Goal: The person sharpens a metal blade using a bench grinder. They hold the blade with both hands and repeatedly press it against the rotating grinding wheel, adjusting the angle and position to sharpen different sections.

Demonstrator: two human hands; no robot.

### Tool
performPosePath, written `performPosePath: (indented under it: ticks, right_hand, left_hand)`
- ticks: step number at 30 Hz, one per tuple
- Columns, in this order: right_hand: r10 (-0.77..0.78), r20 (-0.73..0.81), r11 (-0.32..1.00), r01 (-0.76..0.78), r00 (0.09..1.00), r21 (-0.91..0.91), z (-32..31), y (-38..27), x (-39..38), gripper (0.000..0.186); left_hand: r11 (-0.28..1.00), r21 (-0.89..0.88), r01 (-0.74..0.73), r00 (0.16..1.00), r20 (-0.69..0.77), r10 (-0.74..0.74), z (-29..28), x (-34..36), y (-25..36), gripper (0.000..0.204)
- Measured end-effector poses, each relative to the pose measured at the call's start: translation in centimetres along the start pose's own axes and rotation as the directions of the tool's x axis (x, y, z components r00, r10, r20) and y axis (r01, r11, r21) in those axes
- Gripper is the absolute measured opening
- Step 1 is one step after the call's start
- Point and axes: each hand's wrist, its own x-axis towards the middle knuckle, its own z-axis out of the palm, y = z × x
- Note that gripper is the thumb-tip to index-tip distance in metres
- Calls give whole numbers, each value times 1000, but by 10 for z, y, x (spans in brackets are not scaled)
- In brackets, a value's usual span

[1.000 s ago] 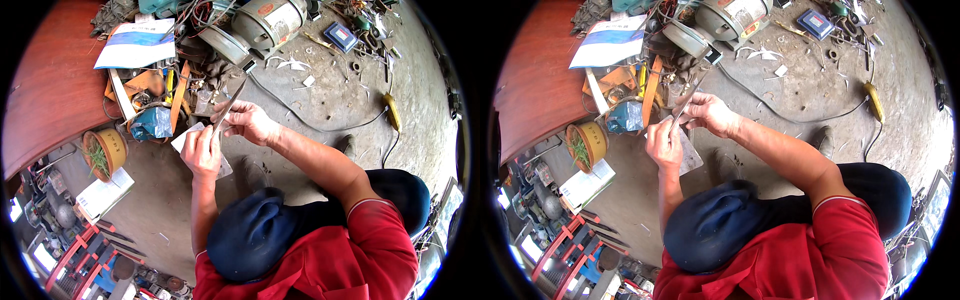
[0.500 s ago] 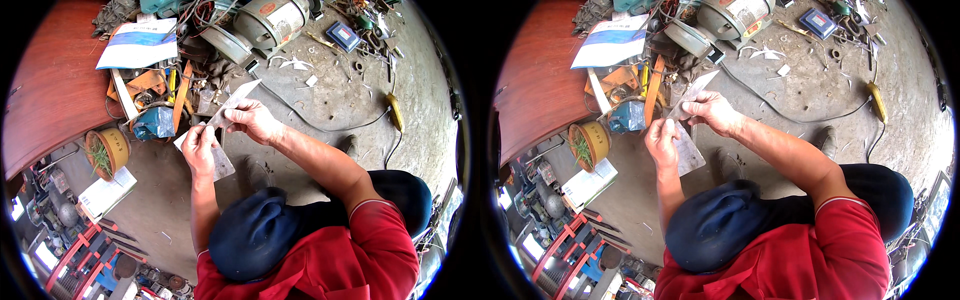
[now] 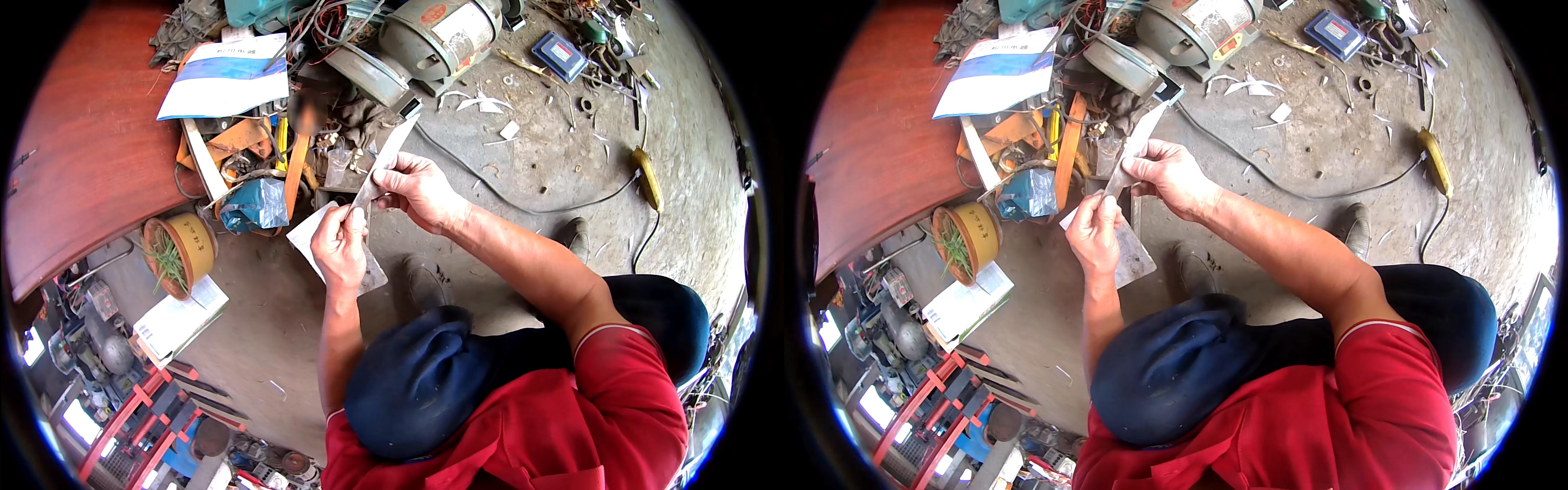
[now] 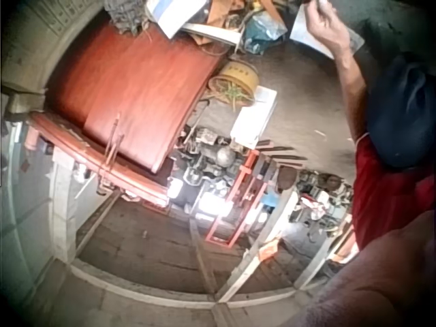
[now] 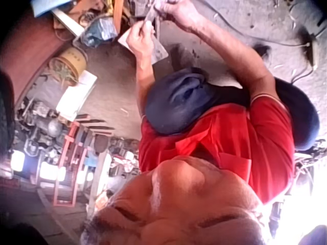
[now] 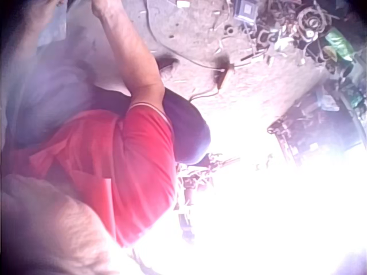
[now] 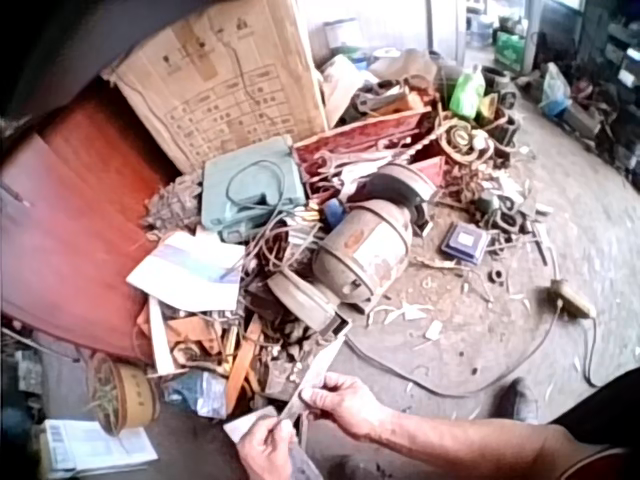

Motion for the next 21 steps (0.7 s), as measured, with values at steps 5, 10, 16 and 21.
performPosePath:
  ticks: [5,10,16,21]
  right_hand:
    - [-16,4,996,16,1000,-87,5,-4,-2,28]
    - [-25,59,993,31,998,-115,6,-9,-5,37]
    - [-99,91,955,120,991,-270,14,-10,-8,31]
    - [-84,55,923,99,995,-372,31,-17,-18,19]
  left_hand:
    - [887,374,-272,957,11,289,1,3,1,12]
    - [787,455,-417,884,4,467,5,7,6,11]
    - [828,397,-397,897,-22,440,12,5,8,10]
    - [957,171,-234,972,69,225,2,1,-4,19]
